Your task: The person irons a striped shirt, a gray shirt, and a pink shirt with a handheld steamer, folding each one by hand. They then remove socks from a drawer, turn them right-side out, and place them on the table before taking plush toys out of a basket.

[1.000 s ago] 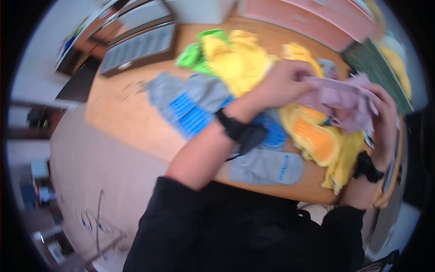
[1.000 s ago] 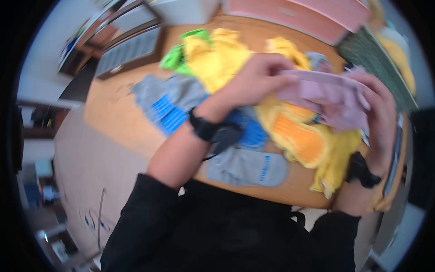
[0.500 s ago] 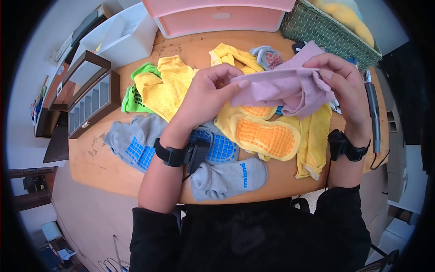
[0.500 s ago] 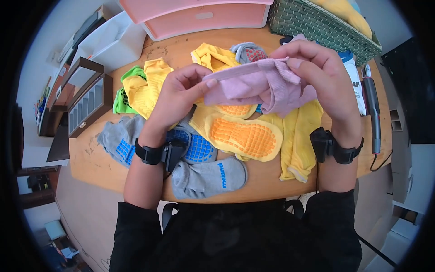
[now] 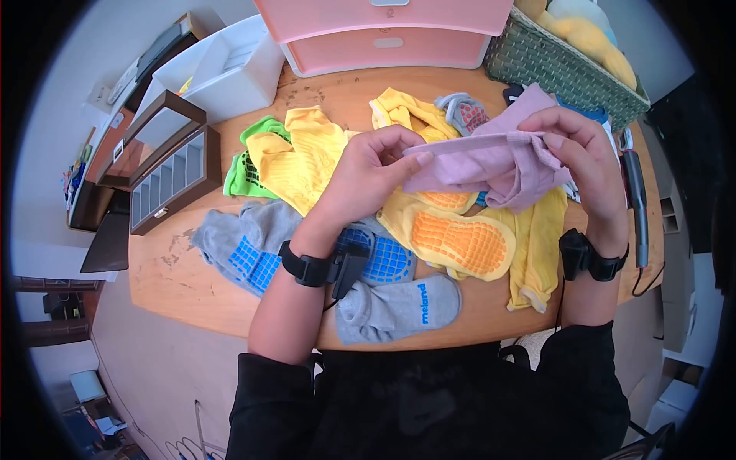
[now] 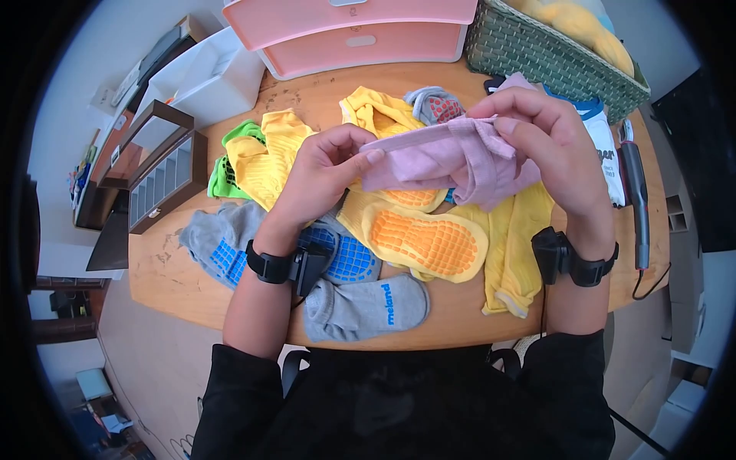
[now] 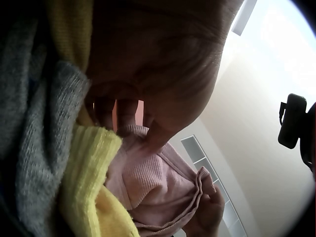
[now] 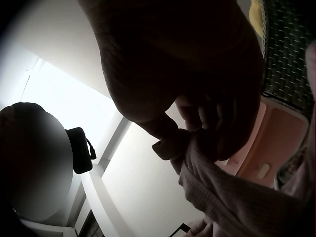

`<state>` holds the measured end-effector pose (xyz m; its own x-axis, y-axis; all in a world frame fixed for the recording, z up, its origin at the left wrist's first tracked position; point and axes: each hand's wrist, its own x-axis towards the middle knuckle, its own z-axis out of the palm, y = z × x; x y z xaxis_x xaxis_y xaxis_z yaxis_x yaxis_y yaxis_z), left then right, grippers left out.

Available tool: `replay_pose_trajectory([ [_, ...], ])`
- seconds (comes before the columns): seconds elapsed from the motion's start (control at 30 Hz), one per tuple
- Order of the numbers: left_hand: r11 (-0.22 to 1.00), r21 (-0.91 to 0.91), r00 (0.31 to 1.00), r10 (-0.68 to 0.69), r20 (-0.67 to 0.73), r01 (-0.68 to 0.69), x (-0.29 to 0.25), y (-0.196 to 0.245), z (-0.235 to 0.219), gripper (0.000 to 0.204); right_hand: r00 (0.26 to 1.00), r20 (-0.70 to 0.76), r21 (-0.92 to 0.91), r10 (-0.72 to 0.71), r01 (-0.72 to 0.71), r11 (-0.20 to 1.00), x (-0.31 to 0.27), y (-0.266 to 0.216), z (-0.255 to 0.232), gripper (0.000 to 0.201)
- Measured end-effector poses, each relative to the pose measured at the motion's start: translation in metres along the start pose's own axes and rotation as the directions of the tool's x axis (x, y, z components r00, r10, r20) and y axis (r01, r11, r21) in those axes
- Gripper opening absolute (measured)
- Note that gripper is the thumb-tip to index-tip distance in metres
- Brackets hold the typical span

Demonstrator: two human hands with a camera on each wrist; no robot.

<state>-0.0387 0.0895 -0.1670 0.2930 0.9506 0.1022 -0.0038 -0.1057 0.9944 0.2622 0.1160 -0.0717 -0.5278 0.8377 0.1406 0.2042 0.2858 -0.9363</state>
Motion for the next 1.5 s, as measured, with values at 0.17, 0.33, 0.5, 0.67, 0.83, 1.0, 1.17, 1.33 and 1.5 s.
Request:
replay_pose_trajectory([
  [0.17, 1.0, 0.019, 1.0, 0.002, 0.0, -0.002, 0.0, 0.001, 0.0, 0.014, 1.0, -0.003, -0.016, -0.004, 0.004, 1.0, 0.0, -0.002, 0.001, 0.027],
  [0.33, 0.999, 0.036, 1.0, 0.001, 0.0, -0.001, 0.0, -0.001, -0.001, 0.014, 1.0, 0.002, 0.011, -0.001, 0.001, 1.0, 0.0, -0.001, 0.001, 0.027],
  [0.5, 0.999, 0.044, 1.0, -0.007, -0.001, 0.007, 0.0, 0.0, 0.0, 0.014, 1.0, 0.005, 0.022, 0.012, -0.012, 1.0, -0.001, -0.002, 0.001, 0.027],
  [0.67, 1.0, 0.024, 1.0, 0.0, 0.0, 0.0, 0.0, 0.0, 0.0, 0.014, 1.0, 0.001, 0.015, 0.006, -0.006, 1.0, -0.002, -0.001, 0.0, 0.027],
  [0.83, 0.998, 0.053, 1.0, -0.022, -0.011, 0.022, -0.001, 0.003, 0.0, 0.014, 1.0, -0.015, 0.037, -0.001, 0.001, 0.999, -0.003, -0.003, 0.003, 0.027],
  [1.0, 0.998, 0.05, 1.0, -0.027, -0.013, 0.027, -0.002, 0.005, 0.001, 0.015, 0.999, -0.039, 0.008, 0.033, -0.033, 0.999, -0.003, -0.003, 0.003, 0.026],
  [1.17, 1.0, 0.003, 0.999, 0.009, -0.045, -0.009, -0.002, 0.0, 0.005, 0.017, 0.998, -0.054, -0.042, 0.031, -0.034, 0.999, -0.003, -0.003, 0.001, 0.025],
  [1.33, 0.999, 0.045, 0.999, -0.02, -0.024, 0.022, -0.002, -0.004, 0.004, 0.014, 0.998, -0.061, -0.082, 0.009, -0.014, 0.997, -0.005, -0.007, -0.001, 0.025],
  [1.5, 1.0, -0.008, 1.0, -0.002, -0.004, 0.002, -0.004, -0.013, 0.0, 0.011, 0.997, -0.058, -0.144, -0.057, 0.049, 0.988, -0.005, -0.006, 0.004, 0.024],
])
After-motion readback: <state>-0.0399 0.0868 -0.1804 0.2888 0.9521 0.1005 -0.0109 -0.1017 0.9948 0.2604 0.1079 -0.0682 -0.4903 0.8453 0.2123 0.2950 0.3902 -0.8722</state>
